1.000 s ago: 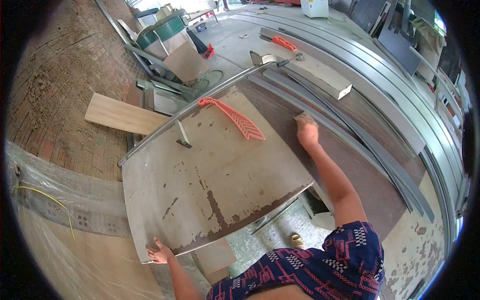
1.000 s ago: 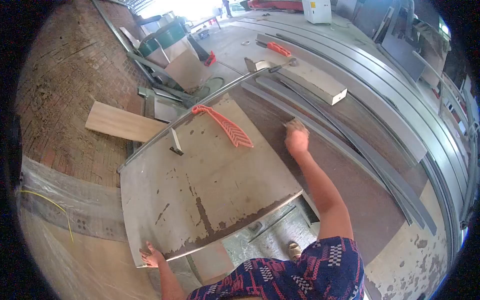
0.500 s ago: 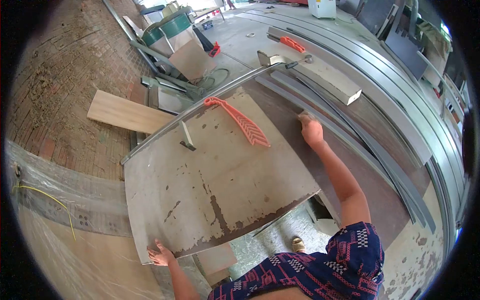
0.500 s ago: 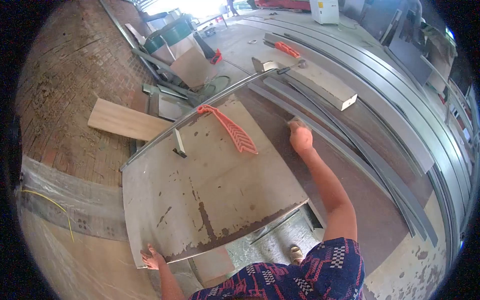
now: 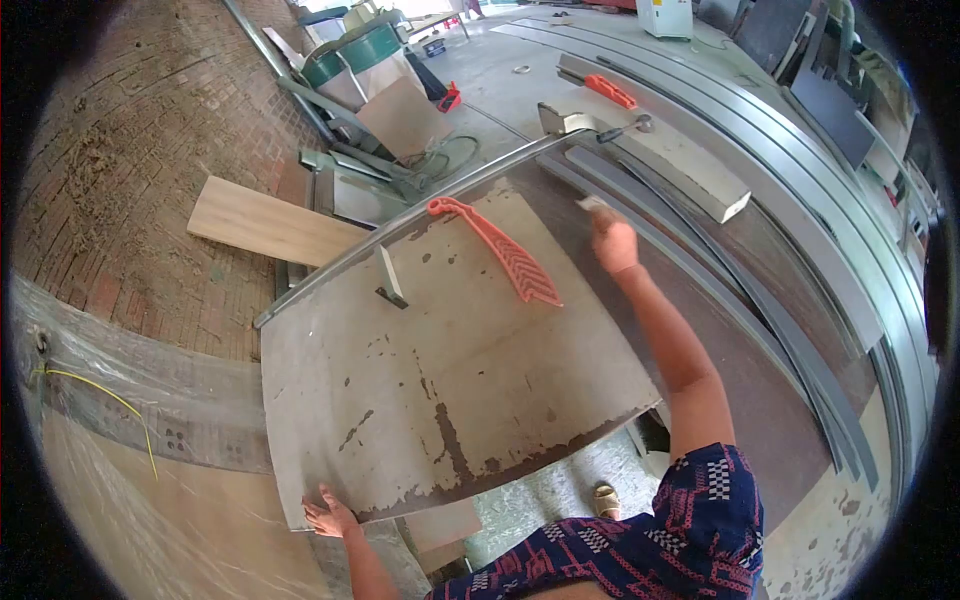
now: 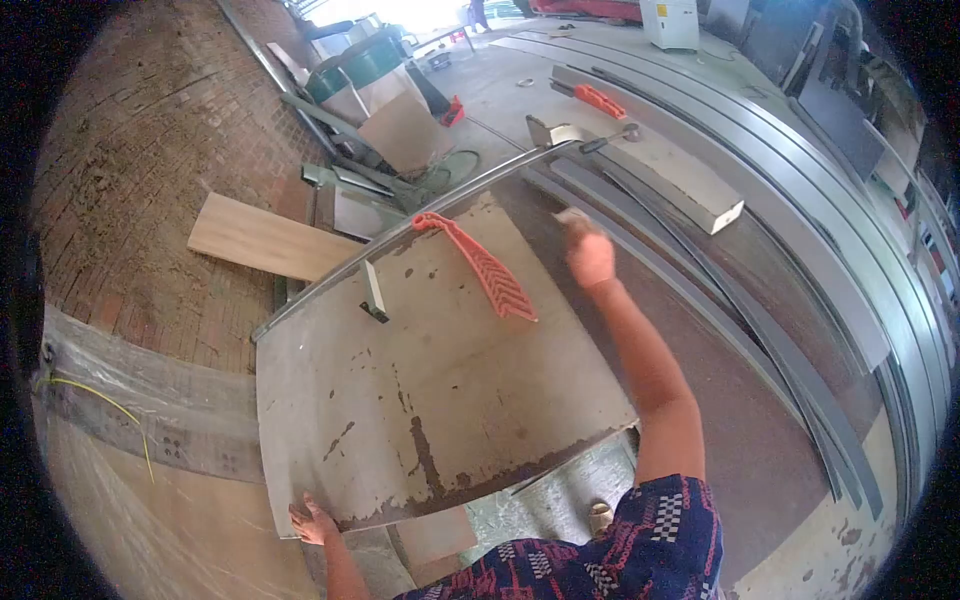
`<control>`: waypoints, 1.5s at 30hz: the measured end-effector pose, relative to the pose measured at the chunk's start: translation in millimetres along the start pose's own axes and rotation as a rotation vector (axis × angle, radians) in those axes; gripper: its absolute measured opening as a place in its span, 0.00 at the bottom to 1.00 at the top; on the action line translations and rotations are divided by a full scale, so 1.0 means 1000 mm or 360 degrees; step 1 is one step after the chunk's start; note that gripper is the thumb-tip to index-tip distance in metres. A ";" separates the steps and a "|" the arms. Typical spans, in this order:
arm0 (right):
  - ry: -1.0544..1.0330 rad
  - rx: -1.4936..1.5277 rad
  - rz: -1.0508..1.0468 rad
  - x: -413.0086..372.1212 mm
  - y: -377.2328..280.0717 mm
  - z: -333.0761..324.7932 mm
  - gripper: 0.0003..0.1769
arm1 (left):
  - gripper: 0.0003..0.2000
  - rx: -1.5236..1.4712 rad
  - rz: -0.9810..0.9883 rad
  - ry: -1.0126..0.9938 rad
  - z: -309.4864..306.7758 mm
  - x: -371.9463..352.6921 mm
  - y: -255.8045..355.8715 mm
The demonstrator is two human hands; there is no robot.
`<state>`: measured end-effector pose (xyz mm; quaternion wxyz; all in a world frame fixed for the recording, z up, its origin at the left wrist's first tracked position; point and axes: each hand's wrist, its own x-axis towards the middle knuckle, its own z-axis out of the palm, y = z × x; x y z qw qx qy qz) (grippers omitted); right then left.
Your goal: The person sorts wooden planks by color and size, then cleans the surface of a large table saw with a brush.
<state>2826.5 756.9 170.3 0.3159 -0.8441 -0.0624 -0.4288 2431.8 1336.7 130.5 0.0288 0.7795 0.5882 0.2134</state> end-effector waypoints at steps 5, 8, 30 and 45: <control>-0.0216 -0.0315 0.0199 -0.006 0.025 0.037 0.10 | 0.42 -0.0015 0.0000 -0.0023 -0.001 0.000 -0.003; -0.0779 -0.0124 0.0479 -0.005 -0.002 0.076 0.10 | 0.42 -0.0024 0.0024 -0.0031 0.001 0.000 -0.002; -0.0437 0.0985 0.0289 0.057 -0.034 0.176 0.13 | 0.39 -0.0059 0.0139 -0.0028 0.000 -0.001 -0.005; -0.0826 0.0159 0.0379 0.075 -0.028 0.224 0.14 | 0.39 -0.0063 0.0092 -0.0064 -0.013 -0.006 0.008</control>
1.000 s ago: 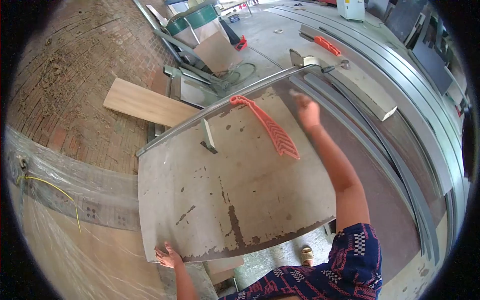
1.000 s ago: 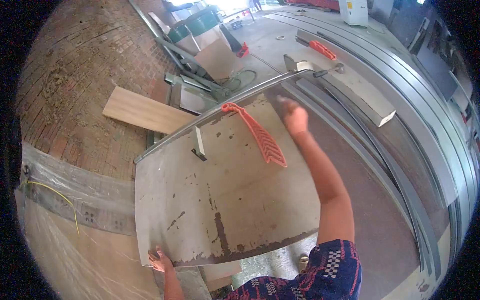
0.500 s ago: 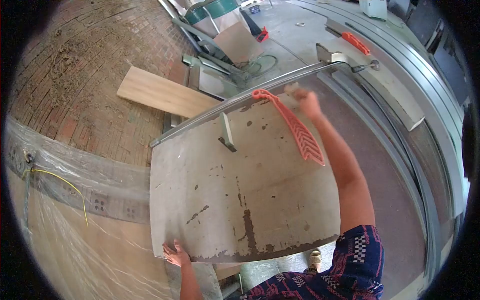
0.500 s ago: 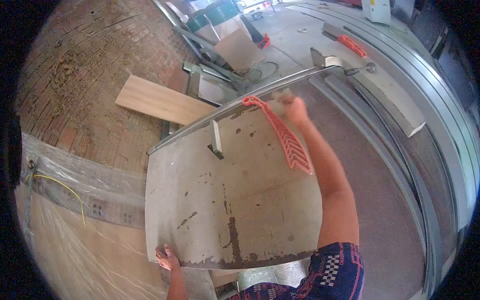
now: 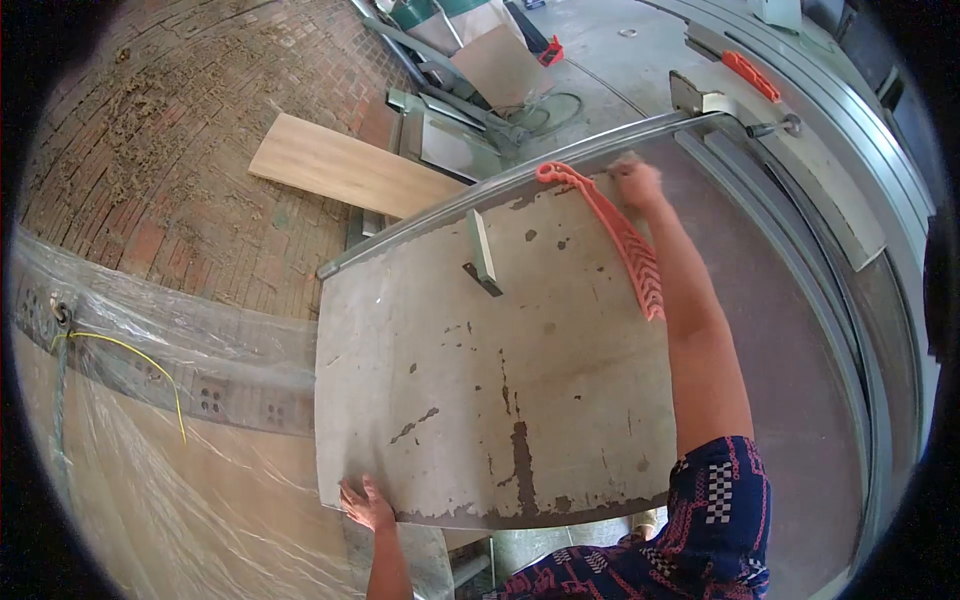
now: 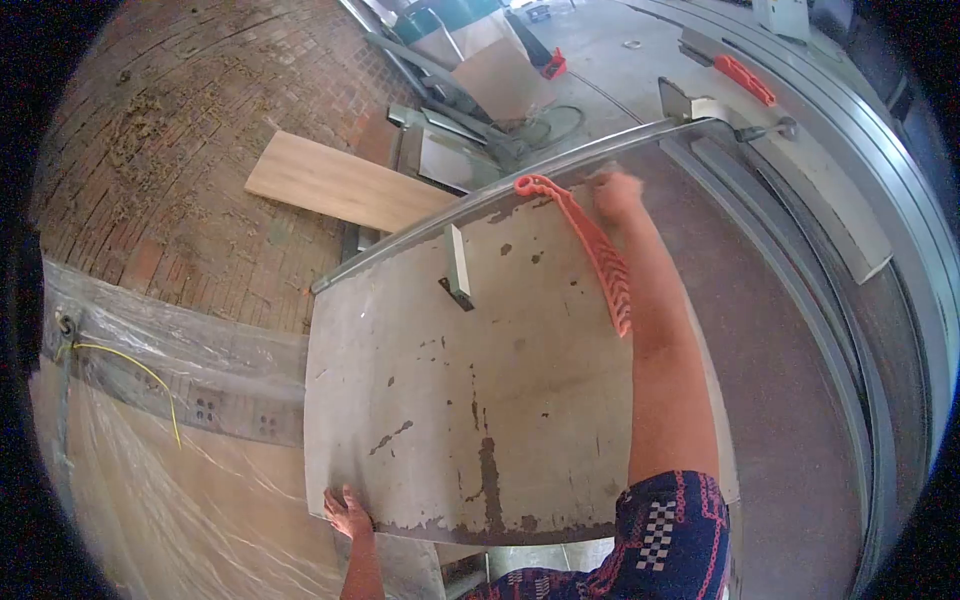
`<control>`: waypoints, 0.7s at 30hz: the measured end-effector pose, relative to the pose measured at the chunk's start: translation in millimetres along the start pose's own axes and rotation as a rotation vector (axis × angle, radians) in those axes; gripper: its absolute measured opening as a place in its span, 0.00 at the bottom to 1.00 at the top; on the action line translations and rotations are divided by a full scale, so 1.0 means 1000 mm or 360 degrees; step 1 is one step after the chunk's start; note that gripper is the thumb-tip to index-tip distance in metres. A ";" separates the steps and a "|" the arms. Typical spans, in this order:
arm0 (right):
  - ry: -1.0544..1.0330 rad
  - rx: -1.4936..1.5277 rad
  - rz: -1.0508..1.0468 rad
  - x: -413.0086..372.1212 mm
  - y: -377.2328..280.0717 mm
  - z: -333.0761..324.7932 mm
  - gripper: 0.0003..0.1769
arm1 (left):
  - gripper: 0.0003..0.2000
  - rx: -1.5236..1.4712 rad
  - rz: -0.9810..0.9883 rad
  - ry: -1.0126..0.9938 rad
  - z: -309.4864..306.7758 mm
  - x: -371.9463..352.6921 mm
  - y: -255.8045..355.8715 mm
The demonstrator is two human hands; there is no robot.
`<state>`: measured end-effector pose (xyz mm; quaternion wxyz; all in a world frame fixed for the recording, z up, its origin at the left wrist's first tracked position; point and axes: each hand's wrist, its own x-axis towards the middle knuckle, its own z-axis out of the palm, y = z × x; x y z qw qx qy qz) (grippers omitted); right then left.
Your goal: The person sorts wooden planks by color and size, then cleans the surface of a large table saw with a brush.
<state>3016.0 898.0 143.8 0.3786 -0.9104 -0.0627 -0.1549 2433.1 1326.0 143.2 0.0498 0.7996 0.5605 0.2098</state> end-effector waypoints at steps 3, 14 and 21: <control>-0.0248 0.0844 0.0007 -0.006 -0.028 0.008 0.14 | 0.39 0.0010 0.0009 -0.0008 0.003 0.000 -0.002; -0.0129 -0.0588 0.0040 -0.056 0.045 -0.059 0.15 | 0.38 0.0074 -0.0002 0.0025 0.008 0.003 -0.011; -0.0172 -0.0043 -0.0370 -0.149 0.044 -0.089 0.16 | 0.39 0.0253 -0.0024 0.0071 0.014 0.008 -0.008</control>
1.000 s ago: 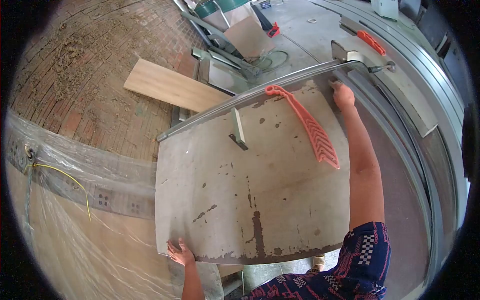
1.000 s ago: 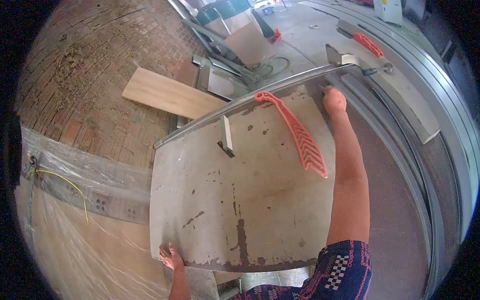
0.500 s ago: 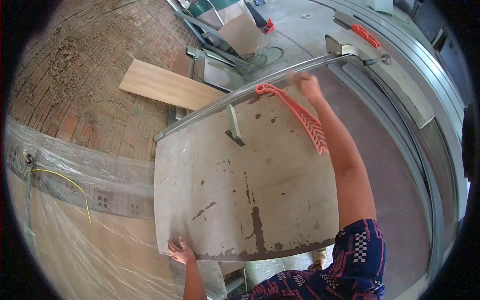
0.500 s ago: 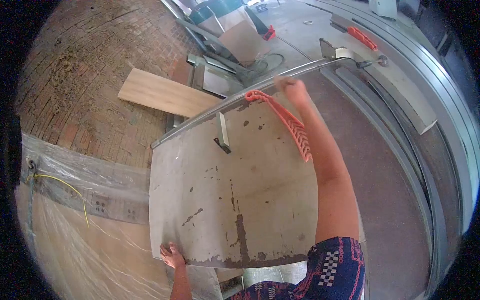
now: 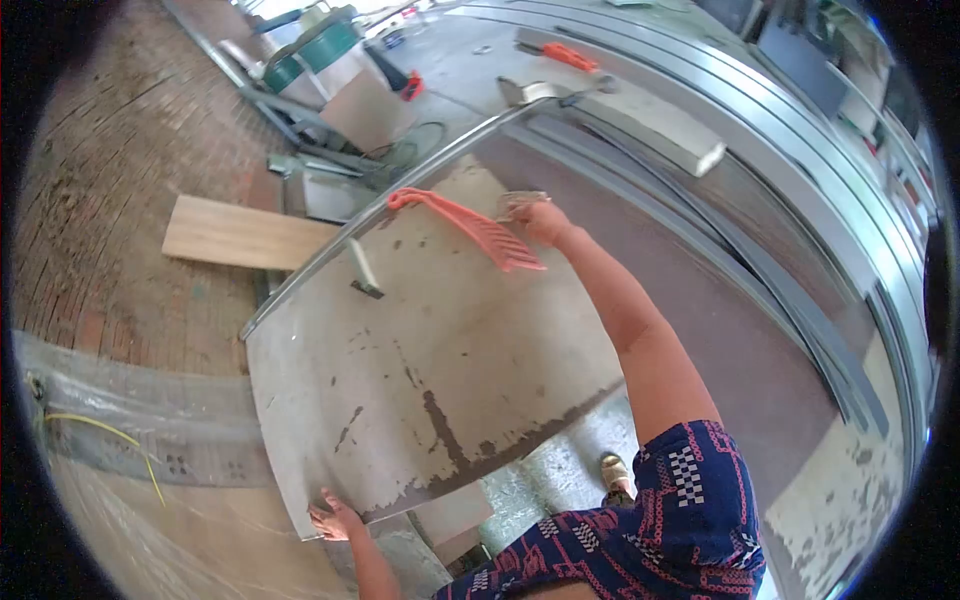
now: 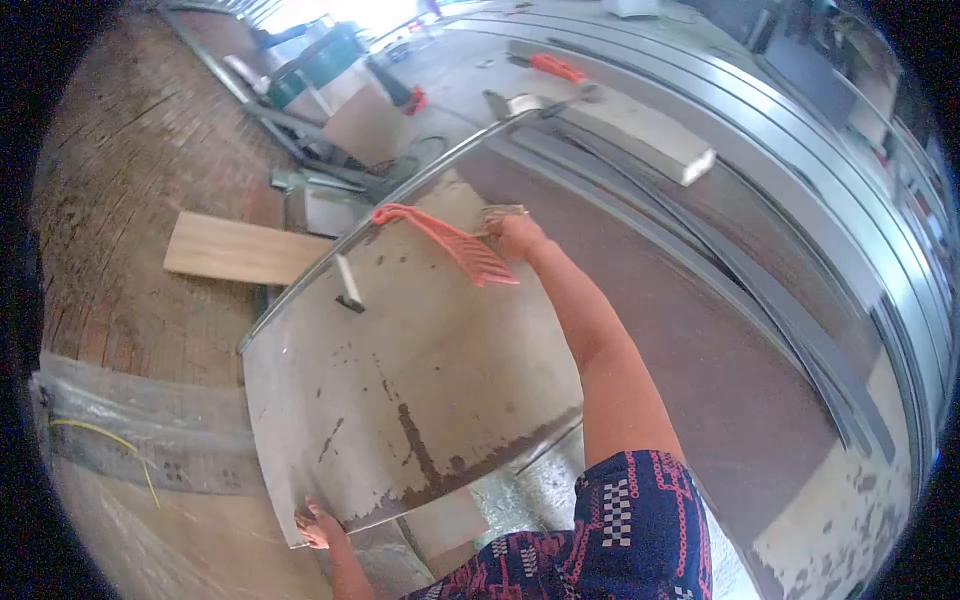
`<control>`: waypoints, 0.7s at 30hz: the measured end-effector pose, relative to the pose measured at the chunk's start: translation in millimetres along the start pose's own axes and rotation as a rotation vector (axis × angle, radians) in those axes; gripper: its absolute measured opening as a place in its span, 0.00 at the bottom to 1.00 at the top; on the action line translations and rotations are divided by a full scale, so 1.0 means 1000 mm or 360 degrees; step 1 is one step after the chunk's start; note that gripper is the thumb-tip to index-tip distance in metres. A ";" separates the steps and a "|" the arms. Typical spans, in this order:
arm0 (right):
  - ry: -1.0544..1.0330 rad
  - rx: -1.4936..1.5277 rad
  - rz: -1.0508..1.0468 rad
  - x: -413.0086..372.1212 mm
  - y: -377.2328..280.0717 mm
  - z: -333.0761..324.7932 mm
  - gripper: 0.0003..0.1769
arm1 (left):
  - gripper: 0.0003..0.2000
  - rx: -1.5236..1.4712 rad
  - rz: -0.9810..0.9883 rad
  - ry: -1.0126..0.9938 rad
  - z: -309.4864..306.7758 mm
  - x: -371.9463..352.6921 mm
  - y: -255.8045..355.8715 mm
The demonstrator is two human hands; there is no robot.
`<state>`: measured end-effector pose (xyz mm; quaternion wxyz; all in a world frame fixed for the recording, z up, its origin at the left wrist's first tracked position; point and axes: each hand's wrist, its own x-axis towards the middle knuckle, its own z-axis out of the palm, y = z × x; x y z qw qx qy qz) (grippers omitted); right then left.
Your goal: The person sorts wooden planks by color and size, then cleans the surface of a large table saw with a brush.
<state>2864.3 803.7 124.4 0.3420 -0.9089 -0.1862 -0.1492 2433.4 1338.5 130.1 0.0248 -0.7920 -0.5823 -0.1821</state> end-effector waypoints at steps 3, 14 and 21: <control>-0.0011 0.0031 -0.0046 -0.057 0.002 -0.020 0.15 | 0.39 -0.0018 -0.0020 -0.0009 -0.002 0.000 0.001; -0.0051 -0.0114 -0.0106 -0.333 -0.142 -0.124 0.15 | 0.38 -0.0095 0.0017 0.0077 0.009 0.007 -0.005; 0.0678 0.0466 0.0440 -0.410 -0.172 -0.193 0.17 | 0.40 -0.0097 0.0066 -0.0029 0.000 0.000 -0.002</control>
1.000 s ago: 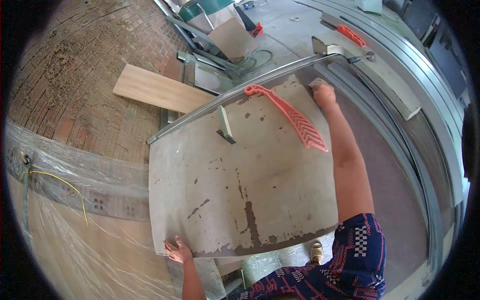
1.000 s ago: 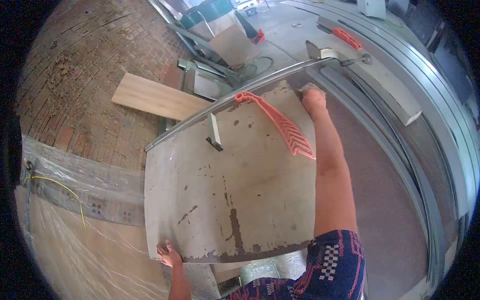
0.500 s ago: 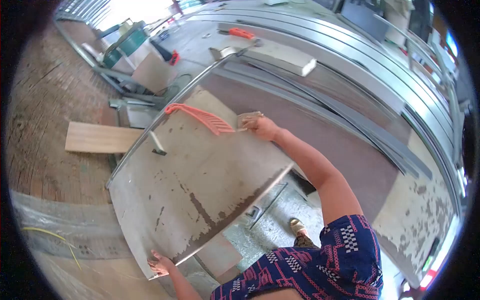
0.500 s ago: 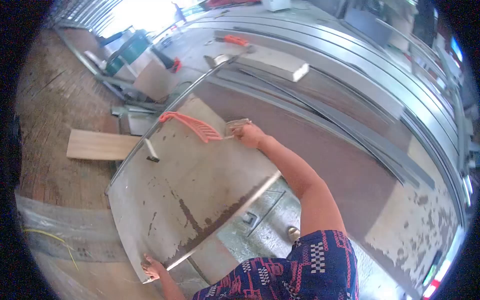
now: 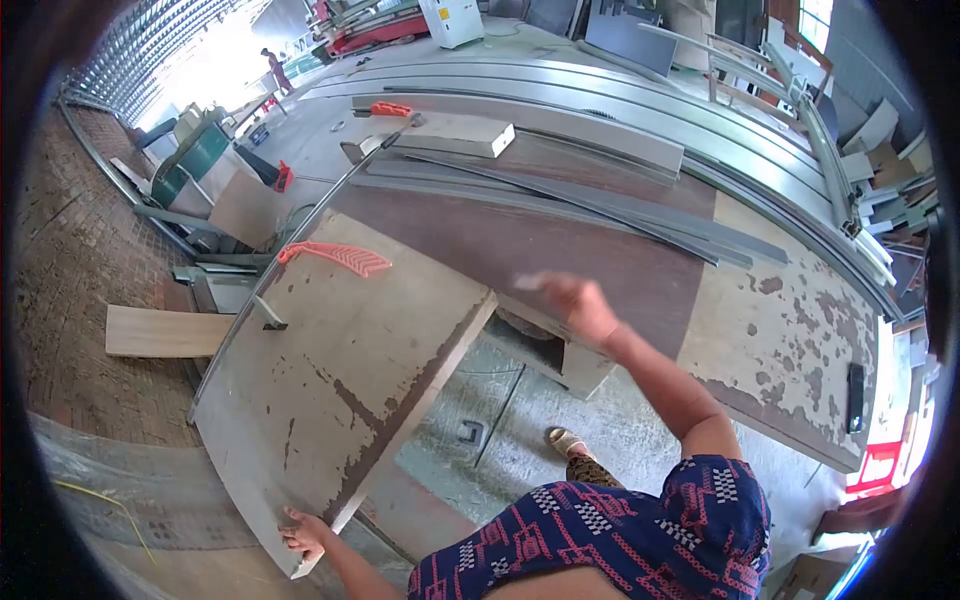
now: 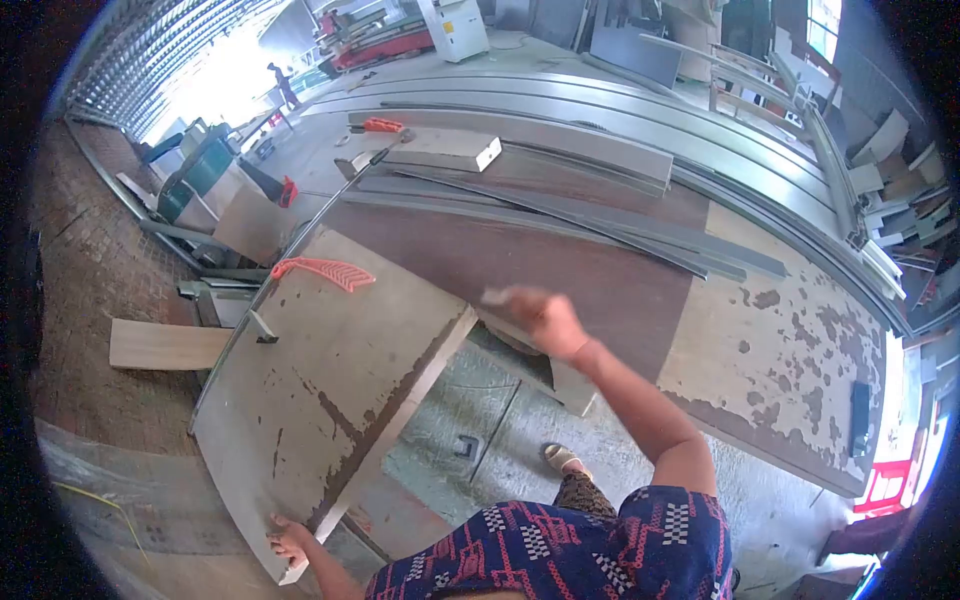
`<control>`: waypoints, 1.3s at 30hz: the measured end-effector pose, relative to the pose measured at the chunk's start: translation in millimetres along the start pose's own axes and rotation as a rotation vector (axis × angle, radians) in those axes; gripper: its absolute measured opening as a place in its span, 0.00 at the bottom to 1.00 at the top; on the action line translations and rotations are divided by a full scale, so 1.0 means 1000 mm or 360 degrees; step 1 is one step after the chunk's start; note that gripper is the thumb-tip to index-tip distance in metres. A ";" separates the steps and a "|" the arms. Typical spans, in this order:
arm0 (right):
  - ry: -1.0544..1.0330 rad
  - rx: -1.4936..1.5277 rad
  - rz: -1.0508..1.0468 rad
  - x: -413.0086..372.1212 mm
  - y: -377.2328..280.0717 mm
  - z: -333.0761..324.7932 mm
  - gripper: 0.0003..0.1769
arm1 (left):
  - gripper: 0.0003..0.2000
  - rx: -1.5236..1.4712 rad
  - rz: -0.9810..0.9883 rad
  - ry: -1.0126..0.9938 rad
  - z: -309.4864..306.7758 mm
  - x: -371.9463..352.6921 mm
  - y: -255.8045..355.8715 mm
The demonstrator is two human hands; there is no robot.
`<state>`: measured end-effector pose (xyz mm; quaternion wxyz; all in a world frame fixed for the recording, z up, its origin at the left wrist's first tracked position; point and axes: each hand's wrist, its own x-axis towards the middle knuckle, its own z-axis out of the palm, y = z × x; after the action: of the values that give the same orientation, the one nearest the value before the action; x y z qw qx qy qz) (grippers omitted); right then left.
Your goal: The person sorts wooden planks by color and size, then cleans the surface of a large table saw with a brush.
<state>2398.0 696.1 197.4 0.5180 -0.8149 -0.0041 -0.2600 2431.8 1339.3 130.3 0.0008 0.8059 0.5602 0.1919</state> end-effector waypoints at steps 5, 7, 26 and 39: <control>0.0585 -0.0897 0.0231 0.019 0.020 -0.063 0.13 | 0.40 0.0445 -0.0005 0.0349 0.031 0.015 -0.007; 0.0552 -0.1049 0.0328 0.022 0.053 -0.059 0.12 | 0.40 -0.0022 -0.0006 -0.0020 0.007 0.004 -0.001; 0.0311 -0.0182 0.0115 -0.016 -0.035 -0.013 0.25 | 0.37 -0.0085 -0.0023 0.0259 0.027 0.014 -0.005; 0.0685 -0.1239 -0.0001 -0.102 0.011 -0.011 0.12 | 0.39 -0.0277 0.0059 0.0171 0.017 0.008 -0.004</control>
<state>2308.5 708.9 148.4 0.1617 -0.8765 0.2018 -0.4060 2436.1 1351.5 115.7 0.0372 0.8015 0.5257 0.2826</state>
